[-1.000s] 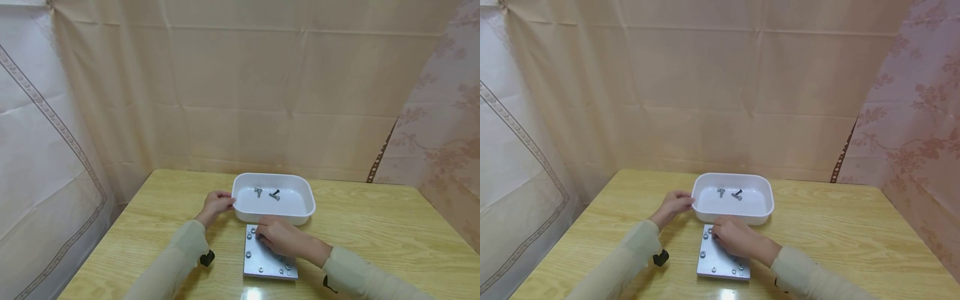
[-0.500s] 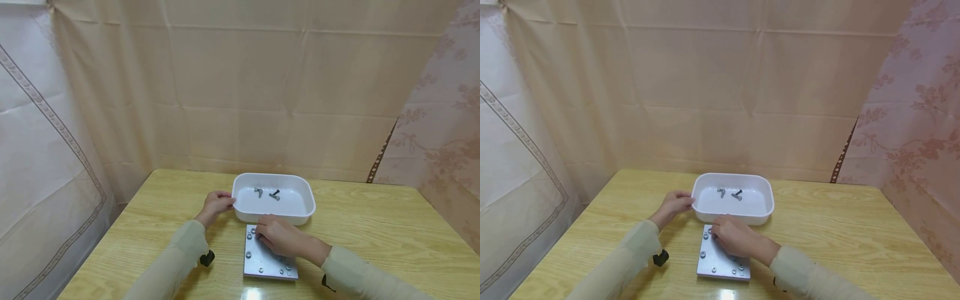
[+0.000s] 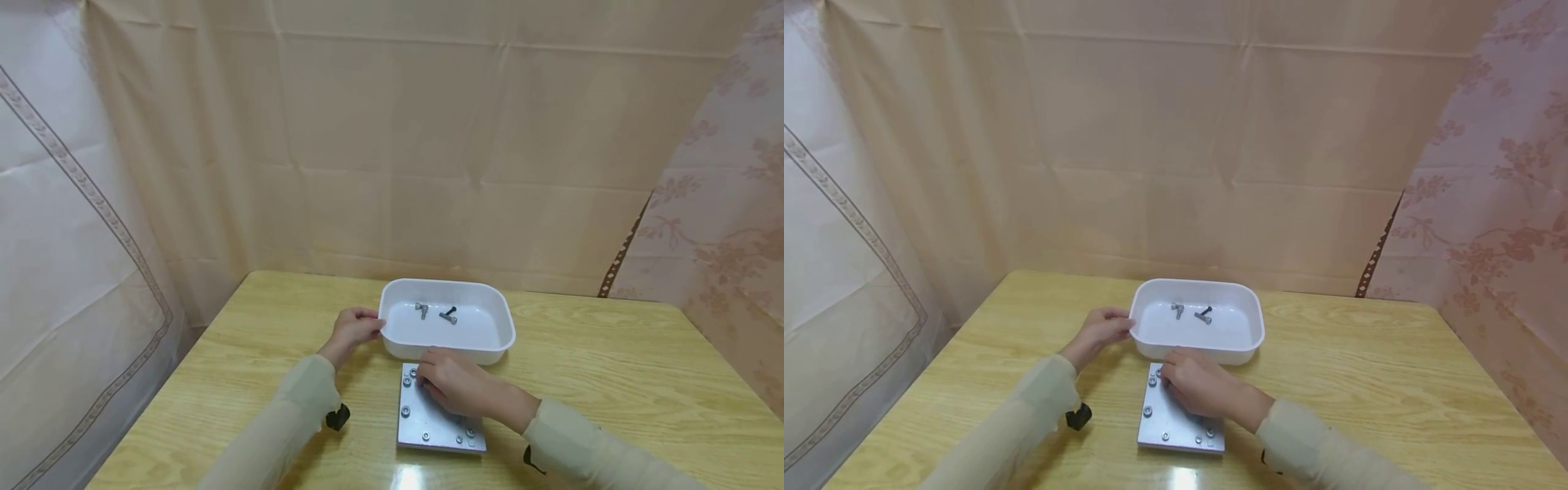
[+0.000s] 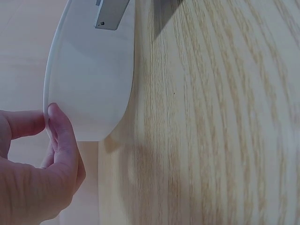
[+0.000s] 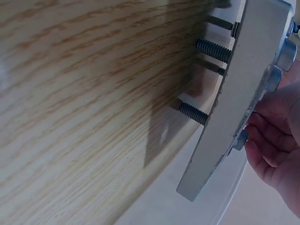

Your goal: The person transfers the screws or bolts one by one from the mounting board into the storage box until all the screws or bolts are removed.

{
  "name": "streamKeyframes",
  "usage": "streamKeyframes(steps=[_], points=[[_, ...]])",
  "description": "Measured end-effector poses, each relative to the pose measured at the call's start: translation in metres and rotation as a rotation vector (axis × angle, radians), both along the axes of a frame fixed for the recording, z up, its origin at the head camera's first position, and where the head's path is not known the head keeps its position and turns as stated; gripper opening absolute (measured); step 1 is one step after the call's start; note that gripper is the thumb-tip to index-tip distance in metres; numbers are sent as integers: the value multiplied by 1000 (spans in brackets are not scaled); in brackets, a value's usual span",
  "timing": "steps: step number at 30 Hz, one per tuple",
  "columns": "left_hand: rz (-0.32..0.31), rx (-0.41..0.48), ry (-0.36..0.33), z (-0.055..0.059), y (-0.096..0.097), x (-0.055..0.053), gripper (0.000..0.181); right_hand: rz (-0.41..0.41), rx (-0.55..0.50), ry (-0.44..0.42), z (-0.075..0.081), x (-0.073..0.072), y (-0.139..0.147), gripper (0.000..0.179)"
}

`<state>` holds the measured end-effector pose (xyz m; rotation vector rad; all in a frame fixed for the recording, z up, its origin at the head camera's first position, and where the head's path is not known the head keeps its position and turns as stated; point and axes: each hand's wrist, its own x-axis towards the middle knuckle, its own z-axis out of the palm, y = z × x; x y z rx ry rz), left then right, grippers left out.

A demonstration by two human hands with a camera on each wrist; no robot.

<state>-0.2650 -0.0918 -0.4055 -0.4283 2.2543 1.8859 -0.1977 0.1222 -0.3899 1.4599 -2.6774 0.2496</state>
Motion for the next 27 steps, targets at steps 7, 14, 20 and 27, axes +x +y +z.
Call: streamKeyframes(steps=[7,14,20,27], points=[[0,4,3,0,-1,0,32,14,3,17,0,0,0,10],[1,16,19,2,1,0,31,35,16,82,1,-1,1,8],[12,14,18,0,3,2,29,54,35,151,-1,-1,1,6],[14,11,24,0,2,2,29,43,-6,151,1,0,0,8]])
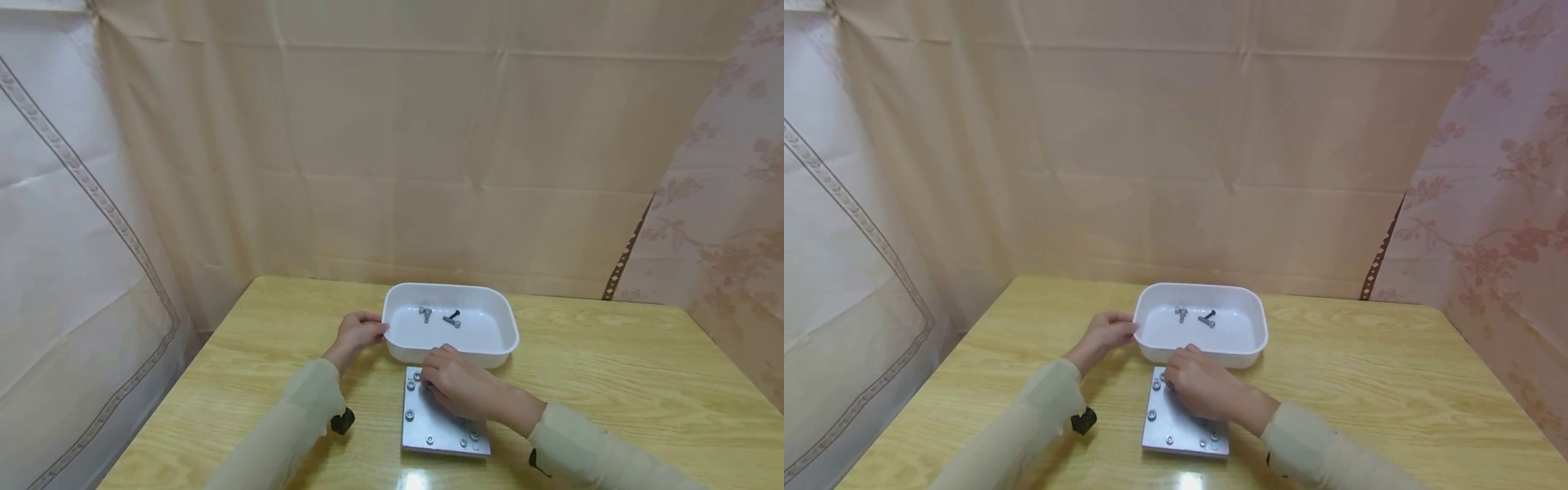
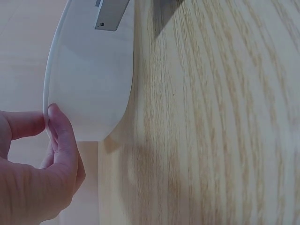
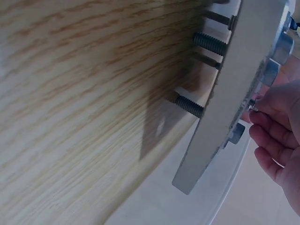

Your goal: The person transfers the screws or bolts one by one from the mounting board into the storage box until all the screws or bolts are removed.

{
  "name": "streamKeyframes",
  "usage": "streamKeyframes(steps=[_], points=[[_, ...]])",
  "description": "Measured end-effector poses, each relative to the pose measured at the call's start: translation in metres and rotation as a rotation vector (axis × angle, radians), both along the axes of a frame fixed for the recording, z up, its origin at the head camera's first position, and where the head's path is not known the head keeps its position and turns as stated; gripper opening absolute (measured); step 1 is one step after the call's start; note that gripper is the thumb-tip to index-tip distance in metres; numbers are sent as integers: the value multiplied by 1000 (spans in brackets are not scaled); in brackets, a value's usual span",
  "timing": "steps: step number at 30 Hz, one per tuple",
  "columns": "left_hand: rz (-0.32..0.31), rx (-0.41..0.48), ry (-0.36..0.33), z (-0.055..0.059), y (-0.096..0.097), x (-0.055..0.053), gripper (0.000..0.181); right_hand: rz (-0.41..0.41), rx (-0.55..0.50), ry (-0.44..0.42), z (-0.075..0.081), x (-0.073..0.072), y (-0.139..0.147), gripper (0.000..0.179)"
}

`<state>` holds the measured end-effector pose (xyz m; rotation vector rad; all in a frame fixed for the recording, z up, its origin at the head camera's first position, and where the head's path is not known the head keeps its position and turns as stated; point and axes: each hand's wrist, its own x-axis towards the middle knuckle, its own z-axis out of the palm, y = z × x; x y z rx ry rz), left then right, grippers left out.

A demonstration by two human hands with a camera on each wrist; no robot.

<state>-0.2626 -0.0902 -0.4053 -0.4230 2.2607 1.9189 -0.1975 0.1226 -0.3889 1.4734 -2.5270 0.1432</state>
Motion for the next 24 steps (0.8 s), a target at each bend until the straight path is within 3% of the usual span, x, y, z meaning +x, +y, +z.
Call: streamKeyframes(steps=[24], points=[[3,4,-6,-2,0,-2,29,-2,-23,-16,6,0,2,10]])
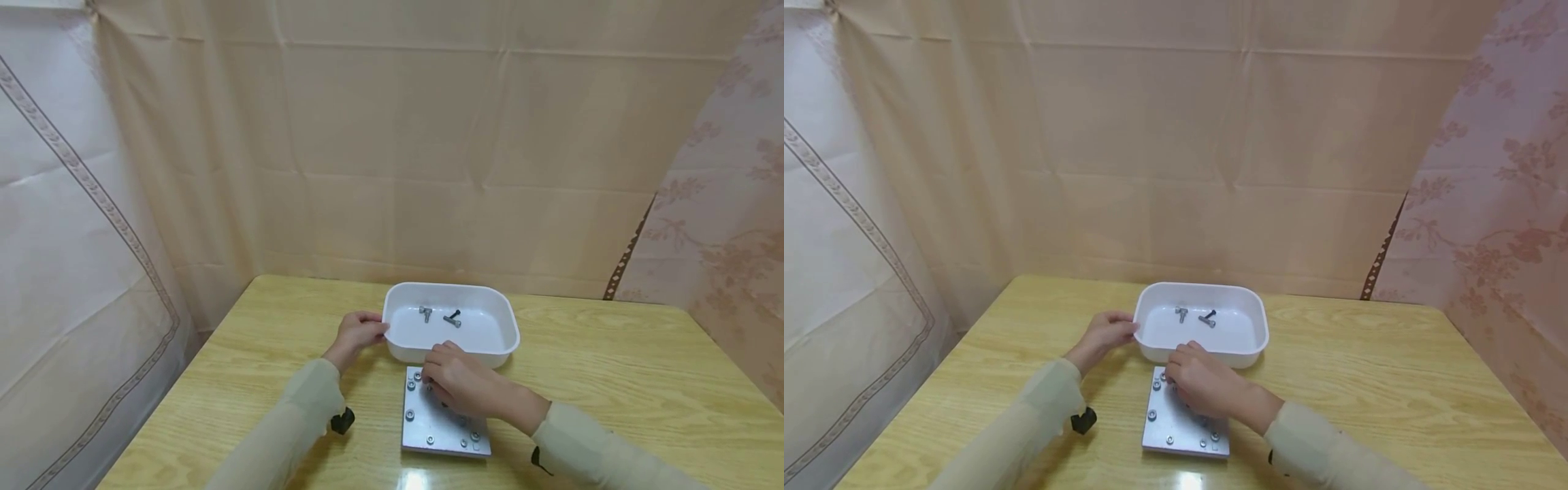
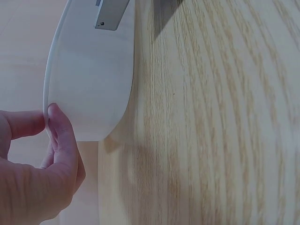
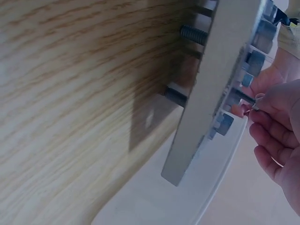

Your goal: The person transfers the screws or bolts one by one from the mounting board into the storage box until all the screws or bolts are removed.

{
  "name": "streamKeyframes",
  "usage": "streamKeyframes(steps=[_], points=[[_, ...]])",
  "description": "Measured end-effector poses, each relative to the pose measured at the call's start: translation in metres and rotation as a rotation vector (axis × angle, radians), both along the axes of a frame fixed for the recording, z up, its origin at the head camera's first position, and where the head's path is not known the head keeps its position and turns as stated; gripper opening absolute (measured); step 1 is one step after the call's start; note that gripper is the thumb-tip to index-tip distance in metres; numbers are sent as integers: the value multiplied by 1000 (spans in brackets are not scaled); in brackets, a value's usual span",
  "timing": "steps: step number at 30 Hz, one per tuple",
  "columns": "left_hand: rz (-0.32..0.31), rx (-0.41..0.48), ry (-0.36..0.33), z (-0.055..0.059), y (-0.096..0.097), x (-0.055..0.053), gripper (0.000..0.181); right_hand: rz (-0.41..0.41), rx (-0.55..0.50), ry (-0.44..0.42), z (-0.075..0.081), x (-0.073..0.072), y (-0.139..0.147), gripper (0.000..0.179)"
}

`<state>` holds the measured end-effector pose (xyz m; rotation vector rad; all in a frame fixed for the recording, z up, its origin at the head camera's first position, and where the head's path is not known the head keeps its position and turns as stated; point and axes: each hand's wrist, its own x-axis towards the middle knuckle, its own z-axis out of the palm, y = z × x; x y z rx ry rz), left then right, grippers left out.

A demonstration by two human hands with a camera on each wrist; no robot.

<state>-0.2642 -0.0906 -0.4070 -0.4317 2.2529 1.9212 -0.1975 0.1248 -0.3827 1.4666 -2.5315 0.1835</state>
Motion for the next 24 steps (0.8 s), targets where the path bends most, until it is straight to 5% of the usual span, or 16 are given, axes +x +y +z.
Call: streamKeyframes(steps=[13,24], points=[[-8,-2,7,-1,0,1,30,16,-41,39,9,-6,4,14],[-4,3,4,1,-1,1,29,-3,-163,107,28,-26,16,15]])
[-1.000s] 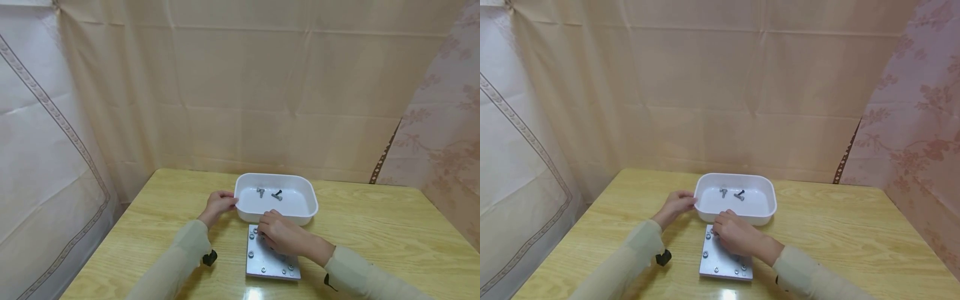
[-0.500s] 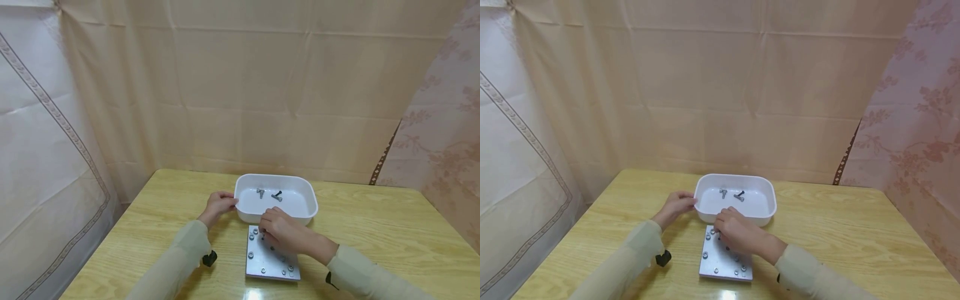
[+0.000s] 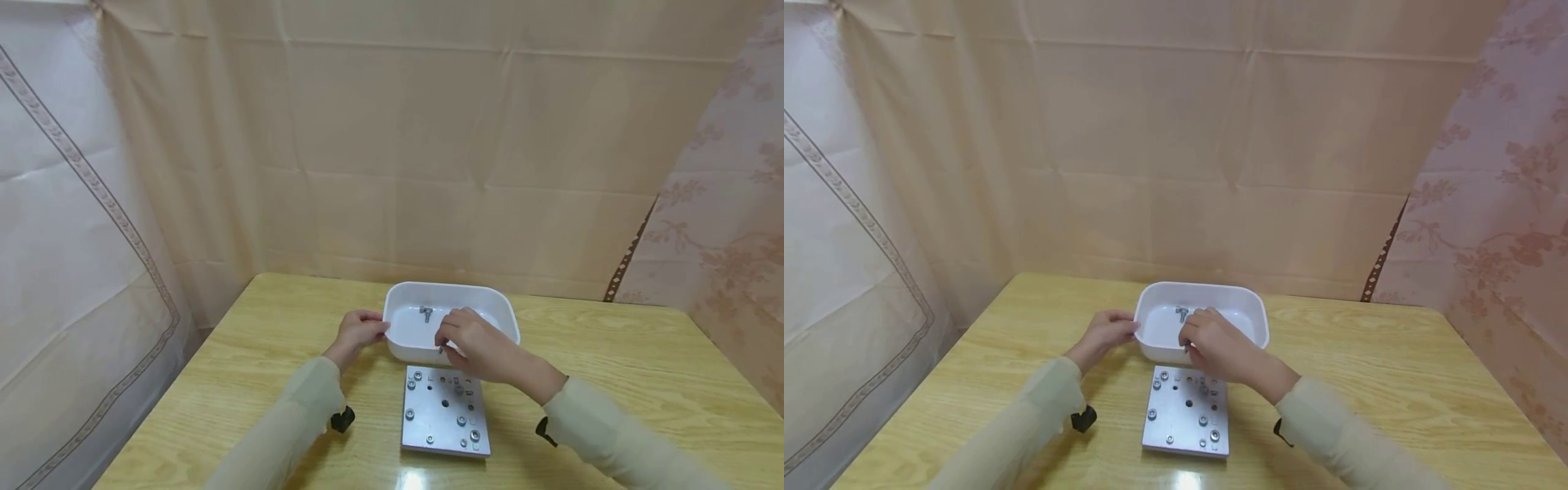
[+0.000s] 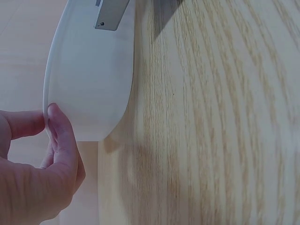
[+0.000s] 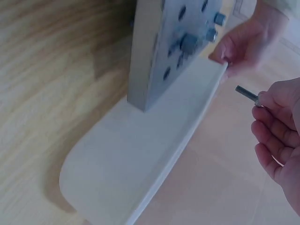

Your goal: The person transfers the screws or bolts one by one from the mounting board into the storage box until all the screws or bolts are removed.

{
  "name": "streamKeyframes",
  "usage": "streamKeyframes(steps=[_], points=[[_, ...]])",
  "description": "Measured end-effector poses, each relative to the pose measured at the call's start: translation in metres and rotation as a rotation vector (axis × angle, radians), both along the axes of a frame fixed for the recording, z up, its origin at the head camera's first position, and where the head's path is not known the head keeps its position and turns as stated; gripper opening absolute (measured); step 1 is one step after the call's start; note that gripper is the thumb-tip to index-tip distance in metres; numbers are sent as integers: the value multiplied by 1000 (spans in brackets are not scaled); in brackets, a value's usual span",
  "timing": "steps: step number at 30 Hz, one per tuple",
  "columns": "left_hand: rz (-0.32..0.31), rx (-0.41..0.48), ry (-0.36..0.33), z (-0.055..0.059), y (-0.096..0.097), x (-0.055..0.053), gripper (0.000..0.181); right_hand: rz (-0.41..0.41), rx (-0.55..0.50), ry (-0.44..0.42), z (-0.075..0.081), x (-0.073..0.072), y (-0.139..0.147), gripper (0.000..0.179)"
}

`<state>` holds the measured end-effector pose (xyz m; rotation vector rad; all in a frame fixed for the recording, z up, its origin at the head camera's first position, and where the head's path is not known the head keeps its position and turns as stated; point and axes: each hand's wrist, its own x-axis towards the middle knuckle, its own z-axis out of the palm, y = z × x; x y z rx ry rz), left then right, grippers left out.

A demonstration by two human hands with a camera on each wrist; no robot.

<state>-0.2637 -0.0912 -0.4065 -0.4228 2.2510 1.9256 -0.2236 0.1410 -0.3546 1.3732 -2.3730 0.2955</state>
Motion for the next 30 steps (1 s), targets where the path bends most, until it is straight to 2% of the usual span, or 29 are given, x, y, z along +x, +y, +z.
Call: streamKeyframes(steps=[13,20,25,30], points=[[-1,-3,-6,0,0,0,29,-59,26,-1,9,-22,10,12],[-12,-4,18,2,-1,1,29,-83,32,-35,11,-43,11,8],[-5,-7,6,2,-2,0,30,-109,41,-74,13,-61,6,7],[-10,-2,29,-2,-1,1,30,-88,59,-91,15,-75,2,5]])
